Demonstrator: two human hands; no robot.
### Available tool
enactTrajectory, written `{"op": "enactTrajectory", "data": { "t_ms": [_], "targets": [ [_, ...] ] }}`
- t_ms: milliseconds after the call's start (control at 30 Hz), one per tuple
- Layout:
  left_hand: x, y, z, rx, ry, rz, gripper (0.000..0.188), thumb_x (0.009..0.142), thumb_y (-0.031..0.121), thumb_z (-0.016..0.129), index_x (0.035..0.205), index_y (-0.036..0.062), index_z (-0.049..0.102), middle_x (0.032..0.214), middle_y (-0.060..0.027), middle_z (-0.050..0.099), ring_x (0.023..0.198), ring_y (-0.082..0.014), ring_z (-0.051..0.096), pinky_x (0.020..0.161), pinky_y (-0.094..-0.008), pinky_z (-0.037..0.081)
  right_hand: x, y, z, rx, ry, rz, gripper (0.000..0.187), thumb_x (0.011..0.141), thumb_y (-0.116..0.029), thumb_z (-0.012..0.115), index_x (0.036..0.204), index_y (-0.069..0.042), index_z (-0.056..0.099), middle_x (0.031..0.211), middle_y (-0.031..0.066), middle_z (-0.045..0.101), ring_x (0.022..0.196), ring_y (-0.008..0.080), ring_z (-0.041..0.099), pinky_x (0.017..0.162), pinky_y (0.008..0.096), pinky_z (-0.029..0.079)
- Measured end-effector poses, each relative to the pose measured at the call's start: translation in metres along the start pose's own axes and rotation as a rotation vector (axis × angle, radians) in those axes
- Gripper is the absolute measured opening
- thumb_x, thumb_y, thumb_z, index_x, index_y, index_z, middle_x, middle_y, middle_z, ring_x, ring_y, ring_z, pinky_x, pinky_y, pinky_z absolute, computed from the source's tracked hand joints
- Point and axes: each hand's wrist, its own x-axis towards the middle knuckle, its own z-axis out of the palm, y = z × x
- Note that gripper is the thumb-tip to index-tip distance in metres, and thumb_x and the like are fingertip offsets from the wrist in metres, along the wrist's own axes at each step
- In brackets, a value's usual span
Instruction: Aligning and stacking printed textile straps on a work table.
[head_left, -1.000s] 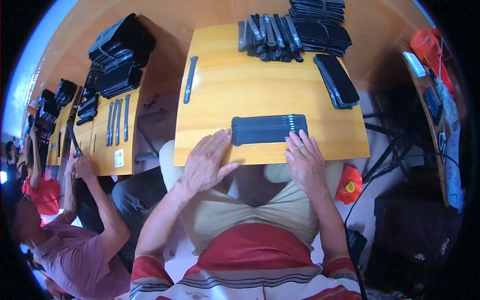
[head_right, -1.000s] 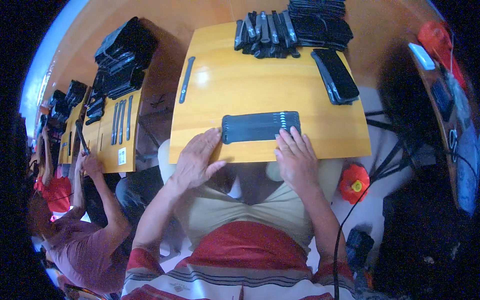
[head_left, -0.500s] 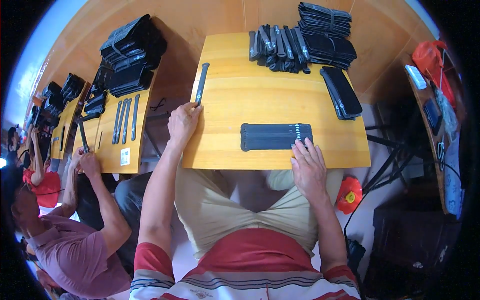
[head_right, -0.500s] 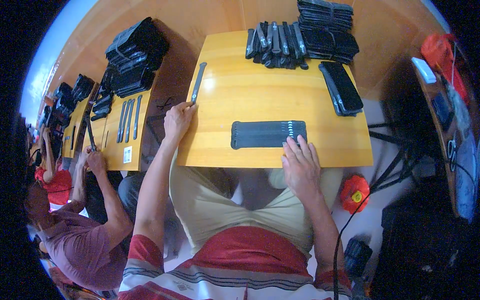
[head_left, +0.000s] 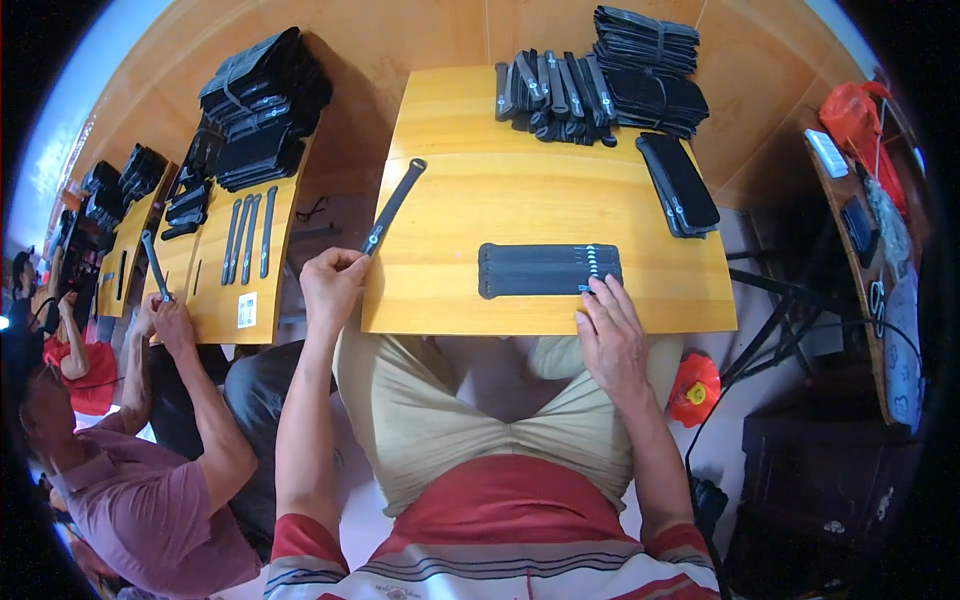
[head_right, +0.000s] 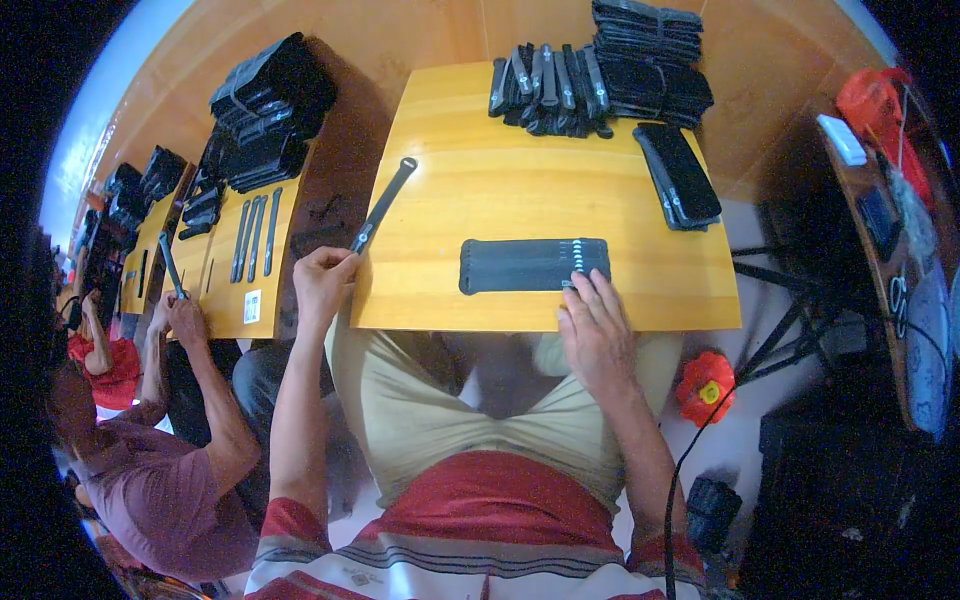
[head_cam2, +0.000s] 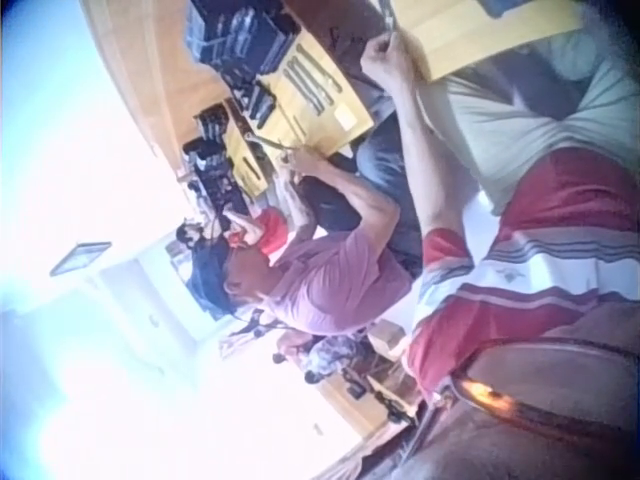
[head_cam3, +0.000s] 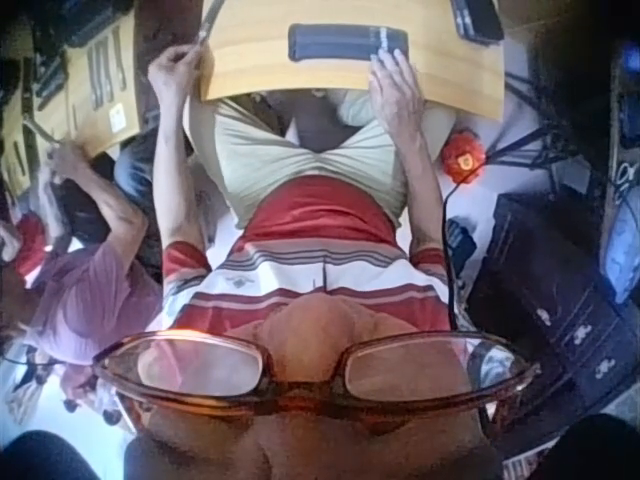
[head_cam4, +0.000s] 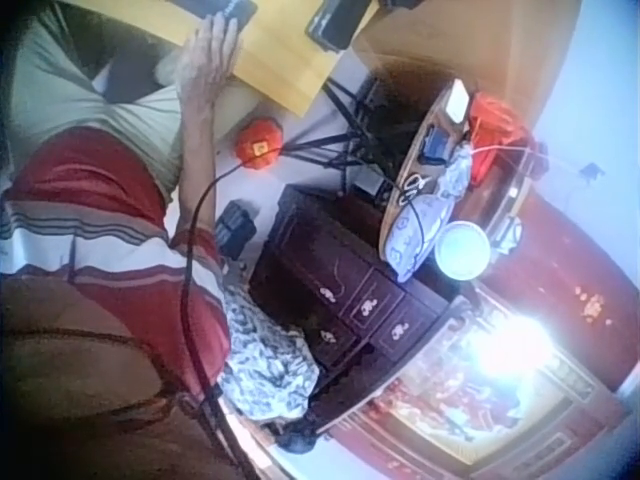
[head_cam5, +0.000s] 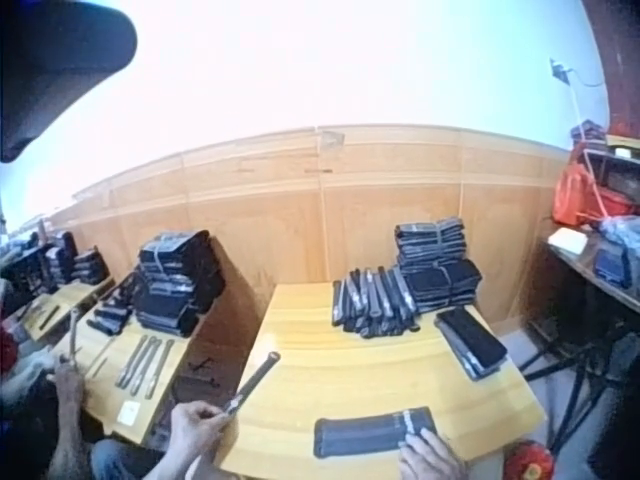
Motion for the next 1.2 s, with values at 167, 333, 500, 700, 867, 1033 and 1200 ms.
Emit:
{"op": "enactTrajectory", "data": {
  "t_ms": [167,333,500,700,867,1033,1200],
  "targets": [
    [-0.071,0.044,0.0,-0.444,0.12,0.052,0.013,0.089,-0.003,0.072,0.087,0.0028,0.06,0.079,-0.0029,0.065,0.071,-0.0096,0.062,0.067,-0.0247,0.051,0.006,-0.078,0.005,0.694,0.09,0.174,0.026,0.096,-0.01,0.07,0.118,0.004,0.07,0.111,0.0195,0.075,0.103,0.0277,0.074,0.089,0.0375,0.059],
    [-0.177,0.061,0.04,-0.62,0.122,0.01,0.021,0.09,-0.005,0.073,0.089,0.0052,0.055,0.084,-0.0018,0.063,0.071,-0.0067,0.058,0.067,-0.0221,0.048,0.043,-0.144,0.027,1.48,-0.493,0.365,0.034,0.105,-0.019,0.063,0.127,0.007,0.065,0.11,0.0099,0.073,0.094,0.0088,0.065,0.079,0.0277,0.054],
    [-0.201,0.036,0.041,-0.765,-0.136,-0.054,0.02,0.092,-0.008,0.07,0.099,0.0044,0.057,0.095,-0.0037,0.065,0.083,-0.007,0.063,0.074,-0.0219,0.051,0.047,-0.136,0.005,1.148,-0.511,0.195,0.024,0.102,-0.015,0.062,0.111,0.006,0.069,0.091,0.0151,0.073,0.08,0.0175,0.07,0.069,0.0336,0.053],
    [-0.187,0.05,0.023,-1.054,-0.479,-0.125,0.046,0.094,0.012,0.068,0.136,-0.0002,0.053,0.123,-0.0112,0.063,0.106,-0.0191,0.064,0.093,-0.0351,0.052,0.025,-0.1,-0.035,0.955,-0.618,-0.013,0.015,0.098,-0.01,0.062,0.108,-0.001,0.069,0.081,0.0168,0.068,0.074,0.0346,0.07,0.066,0.0434,0.052],
    [-0.169,0.04,0.027,-0.924,-0.364,-0.181,0.029,0.105,0.017,0.063,0.125,-0.0024,0.063,0.107,-0.0119,0.069,0.087,-0.018,0.068,0.078,-0.0309,0.055,0.003,-0.068,-0.048,0.943,-0.714,0.205,0.021,0.097,-0.011,0.067,0.114,0.001,0.072,0.086,0.0122,0.074,0.072,0.0173,0.069,0.066,0.0324,0.053],
    [-0.159,0.056,0.026,-0.701,-0.339,-0.105,0.018,0.103,0.01,0.064,0.111,-0.0053,0.07,0.091,-0.009,0.066,0.074,-0.0135,0.066,0.069,-0.0282,0.055,-0.013,-0.039,-0.054,0.965,-0.599,0.488,0.018,0.095,-0.009,0.071,0.109,0.001,0.074,0.083,0.0073,0.074,0.074,0.01,0.068,0.067,0.0272,0.053],
    [-0.148,0.051,0.034,-0.675,-0.37,-0.111,0.015,0.099,0.004,0.069,0.111,-0.0045,0.071,0.085,-0.0073,0.067,0.071,-0.0131,0.065,0.069,-0.0275,0.055,-0.018,-0.014,-0.055,1.138,-0.394,0.615,0.02,0.099,-0.009,0.064,0.111,0.006,0.071,0.095,0.01,0.075,0.083,0.0139,0.071,0.076,0.0284,0.056]
  ]
}}
